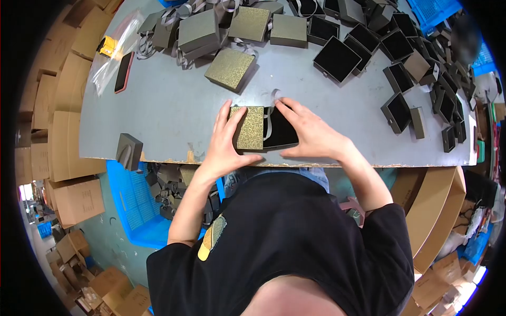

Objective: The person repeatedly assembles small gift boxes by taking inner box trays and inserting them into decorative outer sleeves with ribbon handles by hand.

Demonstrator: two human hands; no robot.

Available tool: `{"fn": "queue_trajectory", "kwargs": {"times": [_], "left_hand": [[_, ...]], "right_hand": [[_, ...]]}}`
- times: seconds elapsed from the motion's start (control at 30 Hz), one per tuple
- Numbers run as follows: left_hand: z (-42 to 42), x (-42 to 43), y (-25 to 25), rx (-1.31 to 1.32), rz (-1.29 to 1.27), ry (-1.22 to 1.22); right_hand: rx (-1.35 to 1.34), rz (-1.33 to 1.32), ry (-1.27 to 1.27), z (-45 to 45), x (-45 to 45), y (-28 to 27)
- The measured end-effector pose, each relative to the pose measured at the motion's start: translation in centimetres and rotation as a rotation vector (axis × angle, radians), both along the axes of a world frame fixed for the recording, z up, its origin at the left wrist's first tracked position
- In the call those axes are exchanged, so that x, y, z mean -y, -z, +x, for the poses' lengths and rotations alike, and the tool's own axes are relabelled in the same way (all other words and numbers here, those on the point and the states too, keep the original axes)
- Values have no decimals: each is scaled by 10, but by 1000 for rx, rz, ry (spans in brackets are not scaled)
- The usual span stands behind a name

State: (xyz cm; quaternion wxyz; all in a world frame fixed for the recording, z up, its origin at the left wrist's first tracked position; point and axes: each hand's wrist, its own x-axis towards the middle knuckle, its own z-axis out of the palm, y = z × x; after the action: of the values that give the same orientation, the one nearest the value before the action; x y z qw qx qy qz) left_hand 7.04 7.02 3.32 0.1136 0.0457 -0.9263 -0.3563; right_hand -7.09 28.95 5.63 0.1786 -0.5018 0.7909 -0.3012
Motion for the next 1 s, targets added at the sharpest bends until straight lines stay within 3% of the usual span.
{"fn": "queue_trajectory", "kwargs": {"times": [0.53,0.63,0.73,0.87,0.93,0.97,1.0], "left_hand": [[-4,-2,5,-19,19,26],[-5,0,6,-34,17,63],[-7,6,8,-17,23,64],[-12,7,9,23,50,135],[-11,-3,11,25,108,101],[-8,-4,10,26,86,49],[-4,-5,9,21,65,-3]], "right_hand": [[50,91,153,25,4,-3],[26,-69,66,17,4,12],[163,-156,65,10,10,17],[550,-316,-61,5,27,35],[269,-49,46,26,42,13],[215,-184,52,26,44,19],[369,-209,88,26,43,16]]}}
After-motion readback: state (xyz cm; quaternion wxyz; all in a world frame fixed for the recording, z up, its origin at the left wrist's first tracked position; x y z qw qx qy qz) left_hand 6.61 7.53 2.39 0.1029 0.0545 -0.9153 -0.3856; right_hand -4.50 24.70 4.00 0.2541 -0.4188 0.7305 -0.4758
